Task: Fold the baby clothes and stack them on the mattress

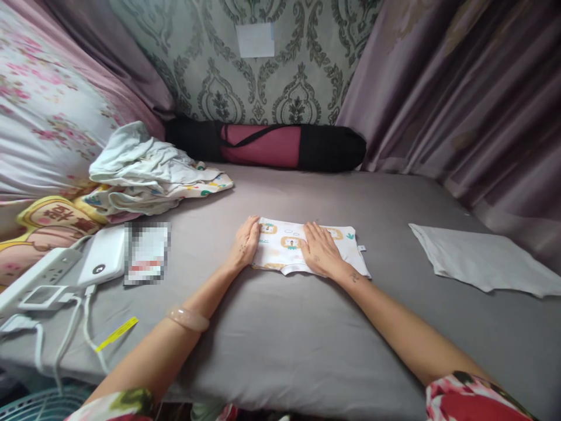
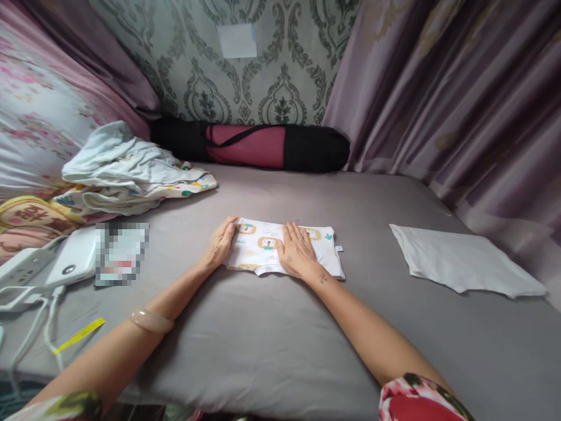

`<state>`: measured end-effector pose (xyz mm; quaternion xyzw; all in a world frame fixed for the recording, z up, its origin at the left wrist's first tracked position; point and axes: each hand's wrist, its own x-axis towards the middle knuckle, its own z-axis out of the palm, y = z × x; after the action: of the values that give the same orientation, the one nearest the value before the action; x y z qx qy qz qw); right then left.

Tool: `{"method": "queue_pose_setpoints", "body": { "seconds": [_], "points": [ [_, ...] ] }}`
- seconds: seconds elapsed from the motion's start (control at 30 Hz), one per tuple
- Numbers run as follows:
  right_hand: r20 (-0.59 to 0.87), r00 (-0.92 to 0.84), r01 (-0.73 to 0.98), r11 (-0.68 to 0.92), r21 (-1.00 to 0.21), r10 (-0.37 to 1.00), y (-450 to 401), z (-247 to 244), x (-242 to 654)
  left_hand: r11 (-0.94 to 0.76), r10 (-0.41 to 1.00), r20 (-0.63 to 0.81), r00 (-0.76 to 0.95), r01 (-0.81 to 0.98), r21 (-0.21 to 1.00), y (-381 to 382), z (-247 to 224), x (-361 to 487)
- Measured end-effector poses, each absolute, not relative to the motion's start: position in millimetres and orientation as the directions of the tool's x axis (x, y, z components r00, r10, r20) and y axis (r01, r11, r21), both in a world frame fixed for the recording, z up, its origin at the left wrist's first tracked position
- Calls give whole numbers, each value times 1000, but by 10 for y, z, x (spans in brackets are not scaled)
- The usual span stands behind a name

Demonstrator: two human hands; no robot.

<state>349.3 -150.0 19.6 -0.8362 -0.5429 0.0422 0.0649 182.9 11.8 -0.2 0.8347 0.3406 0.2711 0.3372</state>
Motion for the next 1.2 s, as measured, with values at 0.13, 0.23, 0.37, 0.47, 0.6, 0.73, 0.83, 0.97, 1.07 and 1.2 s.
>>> {"method": "queue_pose_setpoints", "body": {
  "seconds": [0.13, 0.23, 0.37, 0.47, 0.6, 0.73, 0.83, 0.97, 1.07, 1.2],
  "points": [
    [-14, 403, 906, -401, -136, 915, -1471, 199, 3468, -532, 757, 232, 610, 371, 761, 113, 15, 1828],
    [9, 390, 911, -385, -149, 921, -1385, 231, 3379, -520, 764, 226, 605, 369, 770, 112, 22, 1825],
    [14, 361, 916, -351, -196, 933, -1269, 200, 3231, -514, 769, 221, 600, 374, 772, 110, 25, 1819],
    [9, 362, 912, -352, -211, 932, -1237, 174, 3191, -521, 766, 220, 604, 382, 763, 108, 21, 1821],
    [20, 347, 920, -336, -201, 938, -1159, 208, 3125, -527, 760, 229, 608, 371, 765, 114, 9, 1830],
    [67, 308, 934, -288, -212, 949, -1042, 208, 2975, -528, 760, 241, 604, 356, 771, 125, -3, 1831],
    [70, 312, 932, -291, -214, 948, -997, 183, 2911, -527, 758, 243, 606, 348, 775, 125, -2, 1829],
    [46, 308, 932, -292, -215, 950, -922, 211, 2858, -509, 759, 240, 605, 322, 798, 122, 2, 1830],
    [69, 273, 937, -249, -246, 959, -827, 222, 2768, -487, 766, 237, 598, 298, 821, 131, -10, 1833],
    [100, 262, 935, -226, -274, 960, -750, 155, 2652, -466, 773, 233, 590, 280, 839, 156, -41, 1835]
  ]
}}
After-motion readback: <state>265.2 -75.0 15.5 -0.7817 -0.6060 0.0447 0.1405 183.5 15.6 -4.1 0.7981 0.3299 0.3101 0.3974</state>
